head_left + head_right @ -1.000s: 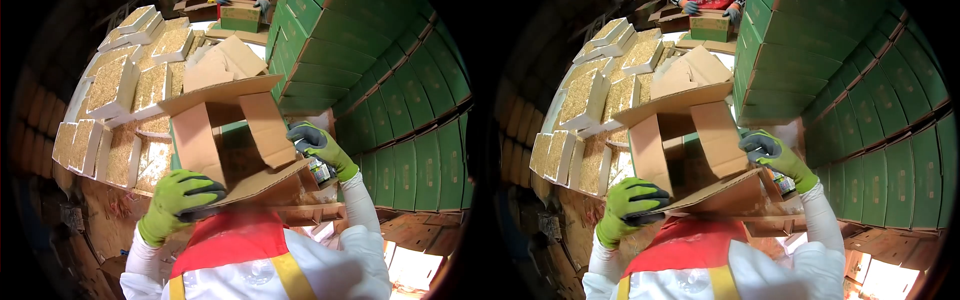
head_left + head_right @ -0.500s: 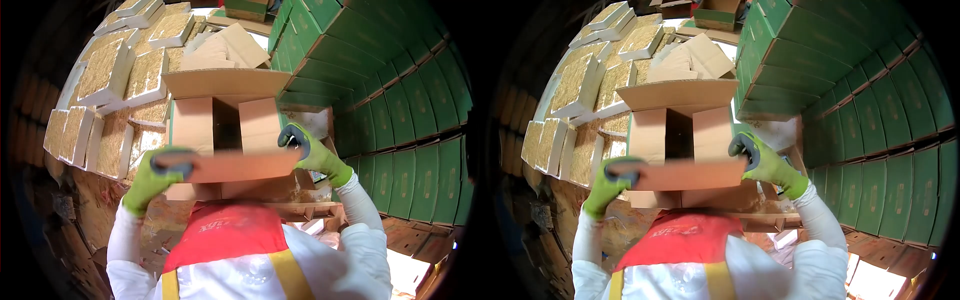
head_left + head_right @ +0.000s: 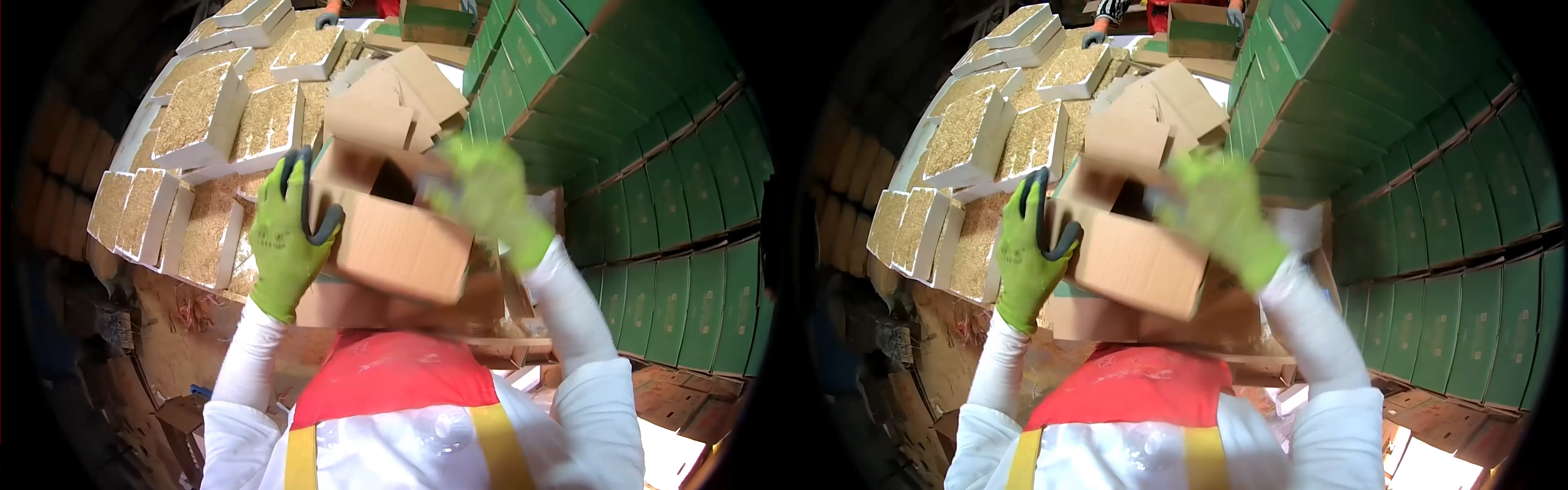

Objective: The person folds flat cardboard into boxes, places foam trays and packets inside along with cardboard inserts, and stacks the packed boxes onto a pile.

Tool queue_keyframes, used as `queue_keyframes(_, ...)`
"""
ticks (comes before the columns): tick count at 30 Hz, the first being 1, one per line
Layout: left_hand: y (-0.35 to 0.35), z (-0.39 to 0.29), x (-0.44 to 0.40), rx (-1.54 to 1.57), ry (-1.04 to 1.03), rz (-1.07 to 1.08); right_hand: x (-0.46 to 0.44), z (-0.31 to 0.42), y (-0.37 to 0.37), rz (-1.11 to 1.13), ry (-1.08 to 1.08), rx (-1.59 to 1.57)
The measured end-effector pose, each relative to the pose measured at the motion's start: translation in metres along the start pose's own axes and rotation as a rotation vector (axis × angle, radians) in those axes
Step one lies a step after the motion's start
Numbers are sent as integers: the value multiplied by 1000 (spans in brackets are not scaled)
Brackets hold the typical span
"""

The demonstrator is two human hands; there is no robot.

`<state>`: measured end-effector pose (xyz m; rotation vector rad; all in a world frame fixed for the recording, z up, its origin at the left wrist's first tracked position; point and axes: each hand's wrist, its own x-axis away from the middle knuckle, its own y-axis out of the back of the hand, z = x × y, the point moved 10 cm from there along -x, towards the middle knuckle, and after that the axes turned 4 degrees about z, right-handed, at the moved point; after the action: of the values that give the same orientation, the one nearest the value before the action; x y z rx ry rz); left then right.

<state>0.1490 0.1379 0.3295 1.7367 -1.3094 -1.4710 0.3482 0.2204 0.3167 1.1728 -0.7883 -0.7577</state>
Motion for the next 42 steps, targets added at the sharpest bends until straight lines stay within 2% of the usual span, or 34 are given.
queue_keyframes(1,7,3,-1,-15,1,-67,19,26,-54,-307,277,115)
queue_keyframes(2,14,10,1,17,14,-116,27,39,-62,-233,246,6)
queue_keyframes(4,21,42,3,208,165,-196,36,42,-62,-235,267,-3)
queue_keyframes(5,26,55,1,174,107,-275,33,42,-64,-217,271,-7)
queue_keyframes(6,23,64,-7,167,187,-226,29,39,-63,-205,272,2)
queue_keyframes(8,-42,96,-8,251,546,304,26,27,-59,-320,288,-76)
queue_keyframes(10,-142,123,13,776,524,664,33,-3,-58,-487,297,-181)
queue_keyframes(11,-135,125,13,769,562,632,38,-31,-43,-588,129,-306)
queue_keyframes(12,-125,123,6,627,496,637,50,-63,-34,-683,-45,-430)
queue_keyframes(13,-115,120,4,486,438,647,50,-91,-67,-441,30,-391)
queue_keyframes(15,-81,99,1,466,390,531,73,-110,-115,-14,-2,-747)
queue_keyframes(16,-63,88,1,453,366,474,82,-104,-112,160,-29,-1065)
queue_keyframes(17,-48,78,5,663,367,437,95,-97,-108,326,-115,-1362)
queue_keyframes(18,-9,61,3,762,185,180,98,-75,-94,438,-101,-1577)
queue_keyframes(19,7,52,12,520,67,131,102,-54,-80,562,-112,-1781)
queue_keyframes(20,18,39,19,556,-50,95,101,-34,-64,591,-86,-1836)
queue_keyframes(21,9,36,40,397,-244,17,100,-15,-50,622,-61,-1890)
queue_keyframes(22,-4,33,62,232,-432,-58,107,-56,-86,302,-338,-1853)
queue_keyframes(23,-4,35,68,378,-457,24,107,-79,-106,18,-292,-1678)
queue_keyframes(24,-7,53,62,727,-277,109,97,-46,-89,-141,-214,-1689)
queue_keyframes(25,-12,67,59,1077,-94,191,103,-76,-122,-58,-245,-1260)
queue_keyframes(26,-18,76,62,1428,101,267,116,-93,-171,-66,-171,-1153)
queue_keyframes(27,-30,94,67,1485,422,422,129,-108,-219,-82,-100,-1045)
queue_keyframes(28,-40,115,66,1153,533,496,137,-118,-250,-99,-40,-854)
queue_keyframes(30,-51,110,59,290,395,704,125,-129,-269,-108,84,-554)
queue_keyframes(31,-61,115,56,407,391,505,109,-132,-263,-99,143,-439)
queue_keyframes(33,-74,125,44,364,348,441,43,-136,-158,-198,162,-508)
queue_keyframes(34,-75,123,41,338,314,414,7,-118,-85,-353,116,-640)
queue_keyframes(36,-62,118,36,332,263,303,-64,-70,-4,-512,155,-642)
queue_keyframes(37,-79,126,44,504,452,544,-108,-23,1,-293,119,-823)
queue_keyframes(38,-57,116,37,436,347,510,-149,43,-6,-68,84,-997)
queue_keyframes(40,-75,128,46,445,411,306,-224,150,-61,360,155,-1292)
queue_keyframes(42,-78,122,46,390,335,249,-276,241,-119,621,24,-1342)
